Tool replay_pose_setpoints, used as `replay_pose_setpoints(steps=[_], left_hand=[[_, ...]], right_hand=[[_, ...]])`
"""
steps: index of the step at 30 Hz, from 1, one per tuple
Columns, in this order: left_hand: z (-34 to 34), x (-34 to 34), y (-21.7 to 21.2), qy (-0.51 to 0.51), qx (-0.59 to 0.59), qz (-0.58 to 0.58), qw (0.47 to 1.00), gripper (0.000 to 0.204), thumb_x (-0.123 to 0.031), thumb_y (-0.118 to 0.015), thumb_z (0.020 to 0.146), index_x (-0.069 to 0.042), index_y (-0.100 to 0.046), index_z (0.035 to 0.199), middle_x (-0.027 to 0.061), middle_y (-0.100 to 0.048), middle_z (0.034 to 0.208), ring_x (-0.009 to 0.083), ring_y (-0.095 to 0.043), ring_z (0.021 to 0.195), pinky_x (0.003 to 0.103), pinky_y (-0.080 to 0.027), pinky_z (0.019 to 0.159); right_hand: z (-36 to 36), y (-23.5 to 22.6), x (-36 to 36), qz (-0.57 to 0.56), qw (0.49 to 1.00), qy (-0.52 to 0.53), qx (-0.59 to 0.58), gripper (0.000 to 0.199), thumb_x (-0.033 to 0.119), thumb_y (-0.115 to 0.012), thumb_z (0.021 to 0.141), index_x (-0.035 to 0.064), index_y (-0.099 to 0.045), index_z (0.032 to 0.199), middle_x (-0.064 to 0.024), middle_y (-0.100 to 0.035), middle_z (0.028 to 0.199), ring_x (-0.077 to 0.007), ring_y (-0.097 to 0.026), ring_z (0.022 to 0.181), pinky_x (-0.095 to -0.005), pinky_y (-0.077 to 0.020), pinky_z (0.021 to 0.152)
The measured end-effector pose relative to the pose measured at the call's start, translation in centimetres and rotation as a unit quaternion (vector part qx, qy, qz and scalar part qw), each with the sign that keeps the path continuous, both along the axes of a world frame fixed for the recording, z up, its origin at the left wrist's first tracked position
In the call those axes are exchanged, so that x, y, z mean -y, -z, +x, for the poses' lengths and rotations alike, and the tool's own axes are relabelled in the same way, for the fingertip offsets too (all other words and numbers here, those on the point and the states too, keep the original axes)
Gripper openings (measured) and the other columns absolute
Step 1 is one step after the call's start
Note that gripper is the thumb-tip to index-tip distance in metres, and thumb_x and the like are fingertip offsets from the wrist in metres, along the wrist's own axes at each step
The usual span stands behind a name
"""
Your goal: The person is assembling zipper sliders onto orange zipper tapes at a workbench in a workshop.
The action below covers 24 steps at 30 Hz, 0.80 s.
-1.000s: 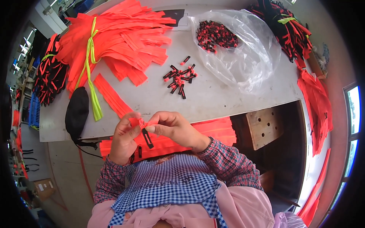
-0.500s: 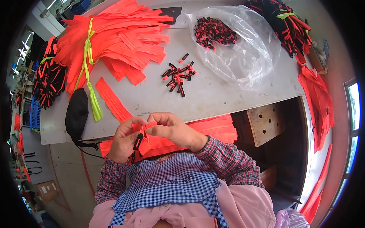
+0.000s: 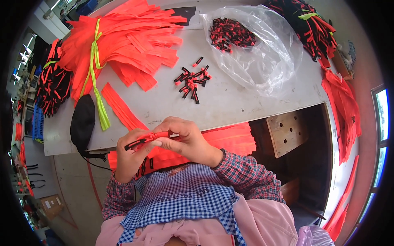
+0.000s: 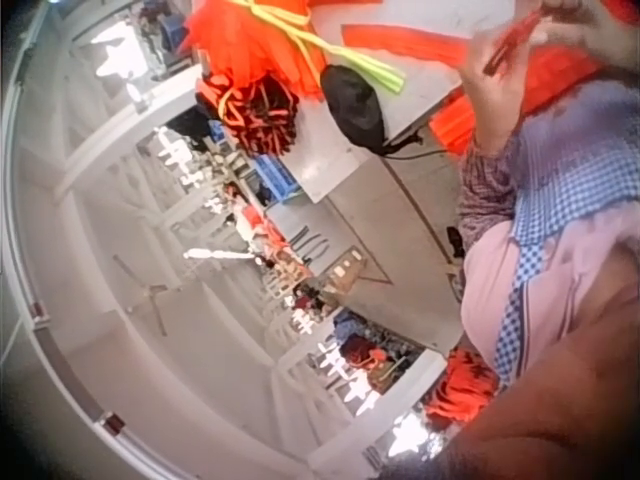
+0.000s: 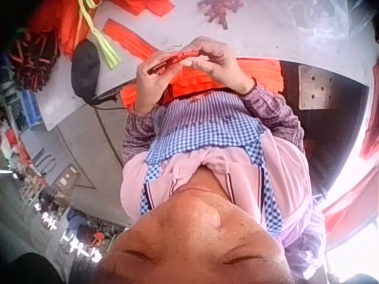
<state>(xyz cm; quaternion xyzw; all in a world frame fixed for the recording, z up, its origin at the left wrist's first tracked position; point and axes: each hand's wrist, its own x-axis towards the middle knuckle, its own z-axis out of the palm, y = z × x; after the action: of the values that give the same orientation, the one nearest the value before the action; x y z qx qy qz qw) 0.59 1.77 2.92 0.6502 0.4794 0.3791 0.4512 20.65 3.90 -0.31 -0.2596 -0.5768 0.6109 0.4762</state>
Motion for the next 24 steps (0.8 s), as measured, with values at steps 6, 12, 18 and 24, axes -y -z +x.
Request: replay_pose_setpoints(steps=[6, 12, 18, 24], left_hand=[[-0.2, 0.1, -0.6, 0.026, -0.095, 0.111, 0.989, 0.026, 0.007, -0.074, 0.075, 0.001, -0.070, 0.100, 0.0113, -0.070, 0.094, 0.0216, -0.070, 0.083, 0.030, -0.054, 0.070], [-0.4, 0.3, -0.3, 0.050, -0.073, 0.108, 0.990, 0.027, 0.005, -0.077, 0.074, 0.000, -0.071, 0.100, 0.0105, -0.069, 0.094, 0.0220, -0.069, 0.083, 0.030, -0.054, 0.070], [-0.4, 0.1, 0.4, 0.067, -0.028, 0.087, 0.994, 0.027, 0.003, -0.079, 0.074, -0.002, -0.071, 0.099, 0.0080, -0.066, 0.090, 0.0192, -0.067, 0.082, 0.029, -0.053, 0.071], [-0.4, 0.0, 0.6, 0.074, -0.009, 0.066, 0.995, 0.026, 0.003, -0.078, 0.075, -0.003, -0.071, 0.099, 0.0070, -0.066, 0.091, 0.0177, -0.065, 0.083, 0.028, -0.052, 0.071]], right_hand=[[0.3, -0.5, -0.3, 0.219, 0.967, 0.045, 0.124, 0.023, 0.013, -0.081, 0.082, 0.0052, -0.070, 0.101, -0.0079, -0.063, 0.092, -0.0215, -0.063, 0.085, -0.0318, -0.0524, 0.071], [0.4, -0.8, 0.2, 0.269, 0.948, 0.071, 0.156, 0.023, 0.016, -0.082, 0.080, 0.0072, -0.070, 0.098, -0.0078, -0.062, 0.092, -0.0232, -0.062, 0.085, -0.0336, -0.0527, 0.071], [0.3, -0.1, 0.7, 0.258, 0.954, 0.071, 0.134, 0.024, 0.016, -0.081, 0.081, 0.0076, -0.069, 0.099, -0.0073, -0.061, 0.093, -0.0226, -0.062, 0.086, -0.0335, -0.0523, 0.073], [0.4, 0.3, 0.8, 0.230, 0.965, 0.050, 0.117, 0.023, 0.014, -0.079, 0.083, 0.0071, -0.068, 0.102, -0.0072, -0.061, 0.095, -0.0225, -0.062, 0.087, -0.0338, -0.0521, 0.074]])
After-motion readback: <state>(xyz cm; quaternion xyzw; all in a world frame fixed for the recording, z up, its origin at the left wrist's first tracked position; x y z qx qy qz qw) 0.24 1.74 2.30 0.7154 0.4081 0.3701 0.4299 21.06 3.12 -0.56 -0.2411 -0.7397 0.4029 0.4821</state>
